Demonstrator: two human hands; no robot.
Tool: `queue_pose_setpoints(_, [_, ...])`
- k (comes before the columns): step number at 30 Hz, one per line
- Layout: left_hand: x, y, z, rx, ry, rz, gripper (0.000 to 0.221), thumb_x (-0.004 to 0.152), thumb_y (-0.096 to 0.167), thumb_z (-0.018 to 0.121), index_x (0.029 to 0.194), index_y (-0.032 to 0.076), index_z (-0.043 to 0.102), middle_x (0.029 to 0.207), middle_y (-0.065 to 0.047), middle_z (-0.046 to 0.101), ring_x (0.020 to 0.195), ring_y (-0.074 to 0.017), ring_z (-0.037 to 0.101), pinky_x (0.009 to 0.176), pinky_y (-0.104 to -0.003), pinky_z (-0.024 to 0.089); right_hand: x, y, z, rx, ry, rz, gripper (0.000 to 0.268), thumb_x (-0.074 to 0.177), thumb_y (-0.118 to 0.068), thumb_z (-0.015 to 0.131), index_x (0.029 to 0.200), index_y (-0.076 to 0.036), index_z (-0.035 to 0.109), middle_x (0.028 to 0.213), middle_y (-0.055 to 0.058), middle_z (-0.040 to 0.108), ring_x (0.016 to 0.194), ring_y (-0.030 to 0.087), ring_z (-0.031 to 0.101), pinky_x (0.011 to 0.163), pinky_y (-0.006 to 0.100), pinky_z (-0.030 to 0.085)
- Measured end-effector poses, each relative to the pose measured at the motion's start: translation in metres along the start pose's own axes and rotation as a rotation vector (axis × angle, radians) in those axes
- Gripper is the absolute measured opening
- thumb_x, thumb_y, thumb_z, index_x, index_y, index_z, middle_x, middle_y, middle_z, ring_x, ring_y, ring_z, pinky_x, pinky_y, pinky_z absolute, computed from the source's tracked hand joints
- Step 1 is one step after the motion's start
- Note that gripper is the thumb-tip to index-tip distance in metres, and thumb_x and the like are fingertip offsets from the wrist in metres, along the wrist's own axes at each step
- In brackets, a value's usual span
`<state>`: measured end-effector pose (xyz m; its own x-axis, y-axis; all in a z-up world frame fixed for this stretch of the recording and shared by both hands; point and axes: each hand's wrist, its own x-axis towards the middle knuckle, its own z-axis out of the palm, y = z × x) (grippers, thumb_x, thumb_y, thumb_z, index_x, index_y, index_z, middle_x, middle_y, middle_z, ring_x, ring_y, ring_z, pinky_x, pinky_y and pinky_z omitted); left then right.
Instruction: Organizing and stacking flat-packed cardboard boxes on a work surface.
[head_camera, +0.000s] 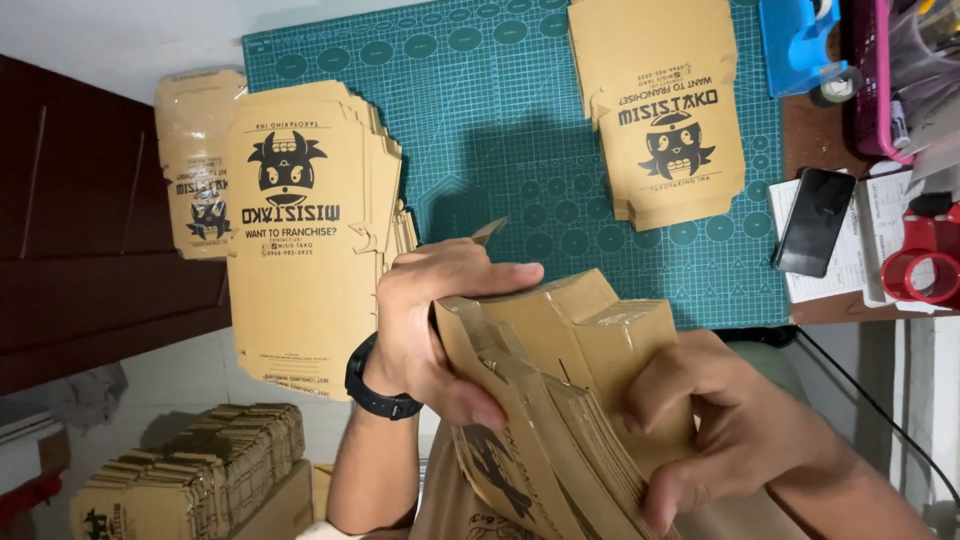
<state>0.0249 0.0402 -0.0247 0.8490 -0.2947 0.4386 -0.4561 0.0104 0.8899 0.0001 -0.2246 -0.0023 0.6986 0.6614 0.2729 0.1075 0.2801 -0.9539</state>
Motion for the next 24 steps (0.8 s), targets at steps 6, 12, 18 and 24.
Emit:
queue_pose_setpoints(6, [0.001,0.002,0.000,-0.008,-0.007,0.006,0.081,0.074,0.075,0.070,0.122,0.010,0.071,0.078,0.004,0.067,0.060,-0.0124,0.045,0.065,-0.031,0.038,0.001,0.004,-0.002,0.031,-0.033,-0.023,0.036,0.087,-0.043,0.081,0.098,-0.018,0.057,0.084,-0.002,0.063,0.065,0.014,0.057,0.060,0.029,0.045])
queue_pose_setpoints(12, [0.000,0.001,-0.001,-0.025,-0.013,0.012,0.081,0.075,0.075,0.070,0.123,0.010,0.070,0.074,0.005,0.061,0.060,-0.0122,0.043,0.065,-0.031,0.036,-0.004,0.007,-0.004,-0.016,-0.033,-0.015,0.036,0.085,-0.044,0.081,0.097,-0.020,0.056,0.085,-0.002,0.065,0.064,0.014,0.058,0.059,0.028,0.045])
queue_pose_setpoints(18, [0.003,0.001,0.000,-0.006,-0.018,0.022,0.083,0.075,0.075,0.069,0.122,0.007,0.070,0.068,0.004,0.053,0.059,-0.0125,0.042,0.064,-0.031,0.036,0.007,-0.014,0.001,-0.026,-0.038,-0.003,0.015,0.096,-0.010,0.056,0.101,-0.015,0.069,0.089,0.001,0.069,0.071,0.017,0.062,0.060,0.029,0.050])
queue_pose_setpoints(24, [0.000,-0.001,0.001,0.001,-0.003,0.001,0.083,0.075,0.077,0.069,0.123,0.009,0.070,0.075,0.002,0.065,0.060,-0.0124,0.044,0.063,-0.031,0.038,0.000,-0.006,0.003,-0.064,-0.014,-0.002,0.040,0.079,-0.045,0.085,0.092,-0.017,0.059,0.082,-0.003,0.066,0.067,0.013,0.059,0.061,0.026,0.049])
